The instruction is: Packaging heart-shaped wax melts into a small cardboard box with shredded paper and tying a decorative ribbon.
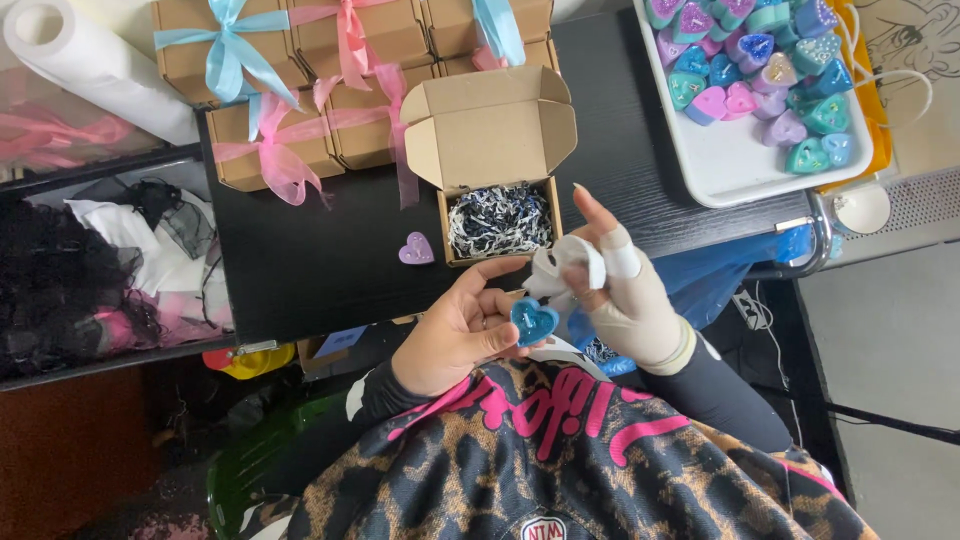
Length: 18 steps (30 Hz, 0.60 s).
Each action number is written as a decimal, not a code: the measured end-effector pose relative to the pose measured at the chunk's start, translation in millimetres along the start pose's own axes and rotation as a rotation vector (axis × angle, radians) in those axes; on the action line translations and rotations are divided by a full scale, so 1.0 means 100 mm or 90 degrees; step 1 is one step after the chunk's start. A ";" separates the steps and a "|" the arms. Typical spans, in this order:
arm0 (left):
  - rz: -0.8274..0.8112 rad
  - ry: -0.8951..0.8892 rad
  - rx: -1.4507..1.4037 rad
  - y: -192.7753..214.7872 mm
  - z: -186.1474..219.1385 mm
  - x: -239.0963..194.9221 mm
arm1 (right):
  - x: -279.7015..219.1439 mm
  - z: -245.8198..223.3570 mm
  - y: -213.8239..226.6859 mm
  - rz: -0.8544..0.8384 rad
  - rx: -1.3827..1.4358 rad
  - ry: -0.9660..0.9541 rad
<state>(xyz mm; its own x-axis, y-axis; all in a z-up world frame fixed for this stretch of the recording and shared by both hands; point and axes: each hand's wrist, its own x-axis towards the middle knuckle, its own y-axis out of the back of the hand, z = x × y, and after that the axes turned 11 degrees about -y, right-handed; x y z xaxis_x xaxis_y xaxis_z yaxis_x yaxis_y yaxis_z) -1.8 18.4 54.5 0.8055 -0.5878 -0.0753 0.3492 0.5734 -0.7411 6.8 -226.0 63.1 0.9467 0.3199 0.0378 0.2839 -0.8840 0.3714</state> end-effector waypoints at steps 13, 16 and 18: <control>0.064 -0.157 0.141 0.15 -0.24 -0.07 | -0.12 0.01 -0.34 -0.022 0.421 -0.096; 0.063 -0.187 0.196 0.09 -0.22 -0.05 | -0.18 0.08 -0.45 0.034 0.492 -0.099; 0.081 -0.209 0.213 0.05 -0.25 -0.02 | -0.21 0.10 -0.50 0.086 0.501 -0.095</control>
<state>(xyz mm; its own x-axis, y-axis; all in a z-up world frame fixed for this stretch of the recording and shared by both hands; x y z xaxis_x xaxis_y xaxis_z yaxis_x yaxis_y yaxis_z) -14.0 8.3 34.9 0.9416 -0.3206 0.1035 0.3295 0.8127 -0.4805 -25.5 -191.8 34.5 0.9750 0.1937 -0.1089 0.1372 -0.9104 -0.3904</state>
